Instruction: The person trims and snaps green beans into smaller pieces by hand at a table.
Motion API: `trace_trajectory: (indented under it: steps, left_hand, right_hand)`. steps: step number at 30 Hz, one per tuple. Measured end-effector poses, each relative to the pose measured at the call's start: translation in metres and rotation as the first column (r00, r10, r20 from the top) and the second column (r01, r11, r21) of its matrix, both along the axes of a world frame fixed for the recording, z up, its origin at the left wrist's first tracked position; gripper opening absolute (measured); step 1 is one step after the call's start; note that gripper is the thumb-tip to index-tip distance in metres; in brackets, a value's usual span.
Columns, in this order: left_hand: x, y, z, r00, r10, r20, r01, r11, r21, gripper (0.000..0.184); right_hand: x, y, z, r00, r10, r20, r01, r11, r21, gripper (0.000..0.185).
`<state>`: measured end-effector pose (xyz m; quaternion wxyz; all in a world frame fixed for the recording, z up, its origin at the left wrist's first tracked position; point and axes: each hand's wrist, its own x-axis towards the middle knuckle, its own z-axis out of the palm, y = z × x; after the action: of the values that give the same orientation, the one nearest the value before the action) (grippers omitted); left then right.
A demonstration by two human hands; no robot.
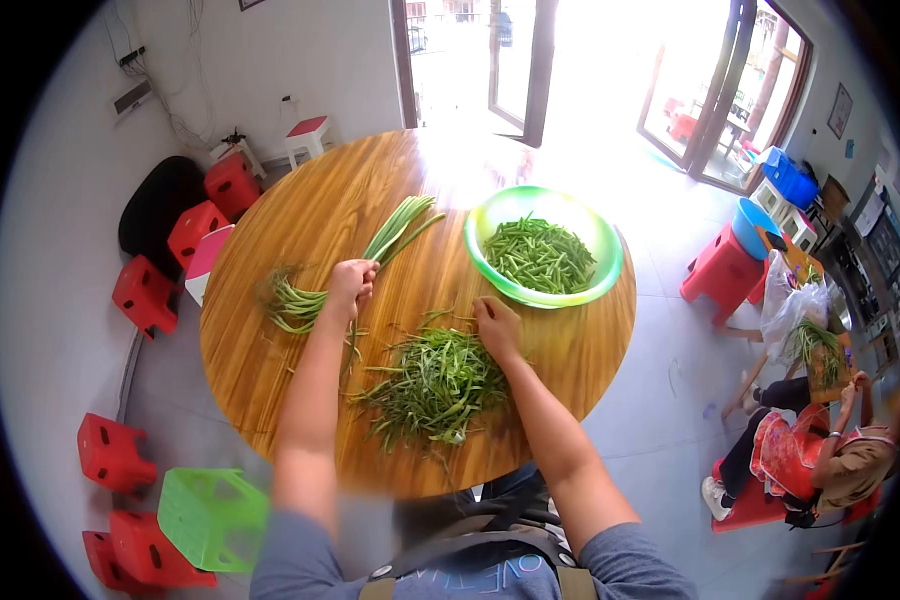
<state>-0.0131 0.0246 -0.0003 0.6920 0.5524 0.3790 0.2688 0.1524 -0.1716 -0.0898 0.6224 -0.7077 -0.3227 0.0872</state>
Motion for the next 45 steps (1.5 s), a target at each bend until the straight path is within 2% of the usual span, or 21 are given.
trace_trajectory:
  steps: [1, 5, 10, 13, 14, 15, 17, 19, 21, 23, 27, 30, 33, 34, 37, 39, 40, 41, 42, 44, 45]
  left_hand:
    - [-0.005, -0.002, 0.013, 0.995, -0.029, 0.092, 0.037, 0.995, -0.087, 0.017]
    - [-0.025, -0.017, 0.048, 0.978, -0.097, 0.186, 0.111, 0.992, -0.065, 0.020]
    - [-0.050, -0.065, 0.063, 0.999, -0.014, 0.051, 0.001, 0.970, 0.243, 0.017]
    - [-0.071, -0.095, 0.044, 0.998, 0.049, 0.050, -0.068, 0.864, 0.499, 0.018]
    - [-0.082, -0.100, 0.032, 1.000, -0.001, 0.024, -0.013, 0.816, 0.577, 0.018]
    - [-0.089, -0.111, 0.026, 0.999, -0.039, 0.011, 0.026, 0.819, 0.574, 0.018]
    - [-0.104, -0.141, 0.024, 0.995, -0.101, -0.005, 0.091, 0.872, 0.482, 0.016]
    - [-0.118, -0.158, 0.018, 0.977, -0.188, -0.106, 0.215, 0.865, 0.453, 0.016]
    - [-0.134, -0.162, 0.003, 0.964, -0.196, -0.181, 0.264, 0.805, 0.532, 0.018]
    - [-0.153, -0.151, -0.022, 0.967, -0.213, -0.140, 0.254, 0.807, 0.533, 0.017]
    - [-0.173, -0.132, -0.054, 0.947, -0.280, -0.156, 0.315, 0.727, 0.610, 0.016]
    - [-0.173, -0.133, -0.045, 0.937, -0.242, -0.251, 0.347, 0.709, 0.614, 0.018]
    - [-0.164, -0.142, -0.031, 0.986, -0.077, -0.146, 0.143, 0.841, 0.521, 0.018]
    - [-0.160, -0.148, -0.024, 0.992, -0.058, -0.110, 0.106, 0.854, 0.509, 0.018]
    - [-0.158, -0.138, -0.028, 0.969, 0.025, -0.245, 0.173, 0.638, 0.751, 0.019]
    - [-0.148, -0.147, -0.012, 0.925, 0.122, -0.360, 0.204, 0.638, 0.742, 0.022]
    - [-0.140, -0.159, 0.010, 0.914, 0.090, -0.394, 0.227, 0.693, 0.685, 0.027]
    - [-0.131, -0.169, 0.027, 0.879, 0.144, -0.454, 0.272, 0.632, 0.726, 0.027]
    - [-0.129, -0.164, 0.012, 0.916, 0.142, -0.374, 0.206, 0.634, 0.746, 0.031]
    - [-0.111, -0.169, 0.011, 0.919, 0.237, -0.316, 0.219, 0.361, 0.906, 0.040]
    - [-0.098, -0.177, 0.019, 0.940, 0.188, -0.286, 0.196, 0.387, 0.901, 0.041]
  right_hand:
    - [-0.001, 0.000, 0.001, 1.000, 0.003, -0.028, -0.002, 1.000, 0.008, 0.021]
    - [-0.004, -0.003, 0.006, 1.000, -0.005, -0.018, 0.004, 0.999, -0.044, 0.021]
    - [-0.008, -0.003, 0.016, 0.999, 0.022, 0.034, -0.018, 0.993, -0.115, 0.025]
    - [-0.022, 0.003, 0.030, 0.955, 0.237, 0.180, -0.256, 0.962, 0.091, 0.032]
    - [-0.032, 0.003, 0.043, 0.875, 0.462, -0.144, -0.430, 0.879, 0.204, 0.034]
    - [-0.044, 0.002, 0.062, 0.651, 0.639, -0.409, -0.519, 0.768, 0.374, 0.037]
    - [-0.067, -0.006, 0.102, 0.493, 0.606, -0.624, -0.516, 0.781, 0.351, 0.040]
    - [-0.072, -0.014, 0.117, 0.413, 0.669, -0.618, -0.552, 0.724, 0.415, 0.033]
    - [-0.069, -0.002, 0.087, 0.791, 0.601, -0.115, -0.519, 0.759, 0.393, 0.031]
    - [-0.061, -0.010, 0.076, 0.878, 0.477, 0.038, -0.454, 0.805, 0.383, 0.029]
    - [-0.059, -0.042, 0.105, 0.880, 0.340, -0.332, -0.176, 0.883, 0.436, 0.024]
    - [-0.062, -0.074, 0.129, 0.924, 0.262, -0.279, -0.083, 0.849, 0.522, 0.021]
    - [-0.059, -0.080, 0.107, 0.917, 0.216, -0.335, 0.066, 0.747, 0.662, 0.020]
    - [-0.059, -0.082, 0.100, 0.908, 0.267, -0.322, 0.036, 0.716, 0.697, 0.018]
    - [-0.071, -0.086, 0.095, 0.938, 0.200, -0.282, 0.008, 0.804, 0.595, 0.018]
    - [-0.078, -0.092, 0.110, 0.952, 0.148, -0.268, 0.027, 0.831, 0.555, 0.017]
    - [-0.080, -0.094, 0.114, 0.953, 0.147, -0.266, 0.020, 0.844, 0.536, 0.017]
    - [-0.078, -0.094, 0.112, 0.960, 0.120, -0.252, 0.035, 0.846, 0.533, 0.017]
    - [-0.076, -0.094, 0.109, 0.968, 0.095, -0.234, 0.045, 0.847, 0.530, 0.017]
    - [-0.085, -0.094, 0.118, 0.924, 0.185, -0.334, 0.067, 0.782, 0.620, 0.017]
    - [-0.089, -0.093, 0.118, 0.917, 0.217, -0.335, 0.039, 0.787, 0.616, 0.017]
